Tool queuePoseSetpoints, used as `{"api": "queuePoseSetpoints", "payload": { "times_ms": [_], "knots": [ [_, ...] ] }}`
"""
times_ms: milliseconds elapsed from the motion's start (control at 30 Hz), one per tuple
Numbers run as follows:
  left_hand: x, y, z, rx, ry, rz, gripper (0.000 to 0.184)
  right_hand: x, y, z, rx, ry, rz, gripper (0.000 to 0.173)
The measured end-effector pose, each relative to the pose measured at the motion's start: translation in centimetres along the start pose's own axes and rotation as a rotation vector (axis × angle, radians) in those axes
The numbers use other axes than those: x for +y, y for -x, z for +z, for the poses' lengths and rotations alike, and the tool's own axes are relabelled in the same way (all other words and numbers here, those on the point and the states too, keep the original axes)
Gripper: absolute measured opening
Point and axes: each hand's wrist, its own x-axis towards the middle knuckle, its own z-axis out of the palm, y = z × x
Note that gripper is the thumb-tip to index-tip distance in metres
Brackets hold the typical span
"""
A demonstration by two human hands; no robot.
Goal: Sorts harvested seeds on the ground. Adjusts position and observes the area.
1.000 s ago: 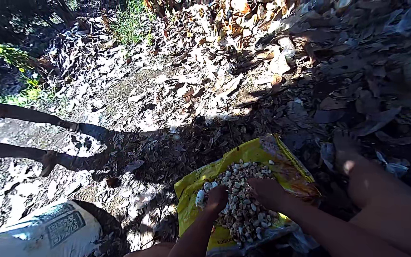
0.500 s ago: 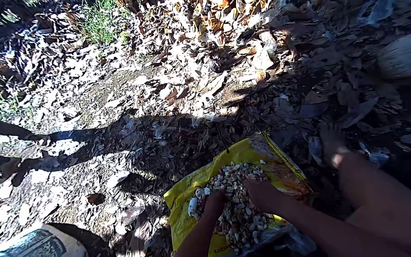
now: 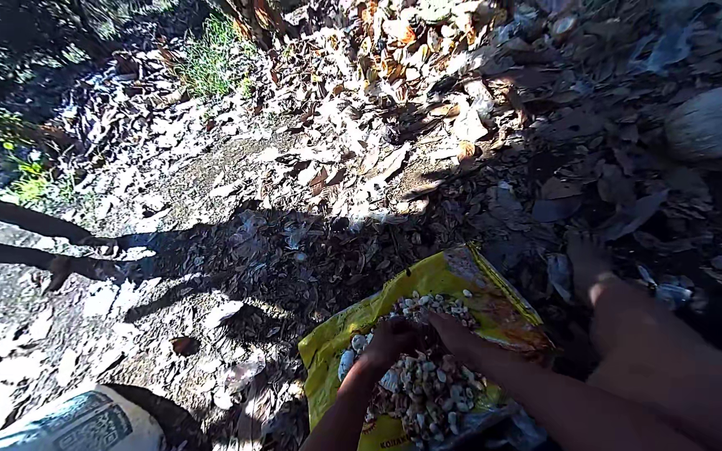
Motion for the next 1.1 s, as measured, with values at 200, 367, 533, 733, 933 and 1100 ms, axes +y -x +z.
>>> {"api": "queuePoseSetpoints", "payload": {
  "times_ms": [200, 367, 533, 733, 933, 1100],
  "knots": [
    [2.2, 1.9, 0.6, -0.162, 0.111, 0.006, 0.044, 0.0, 0.7, 0.6, -0.130, -0.415, 0.094, 0.083],
    [2.5, 3.2, 0.0, -0.255, 0.162, -0.009, 0.051, 0.3, 0.7, 0.4, -0.163, -0.433, 0.045, 0.081],
    [1.6, 3.9, -1.3, -0.327, 0.394, 0.016, 0.070, 0.0, 1.4, 0.7, -0.069, -0.421, 0.111, 0.068],
    [-2.1, 3.4, -6.4, 0.192, 0.424, -0.112, 0.087, 2.1, 0.1, 0.2, -0.242, 0.757, 0.186, 0.050],
    [-10.4, 3.3, -11.0, 0.716, 0.036, -0.433, 0.063, -8.6, 5.5, -6.0, -0.230, 0.312, -0.260, 0.031],
    [-12.9, 3.4, -10.7, 0.591, -0.605, -0.427, 0.036, -16.8, 8.5, -13.8, 0.396, -0.492, -0.549, 0.055]
  ]
}}
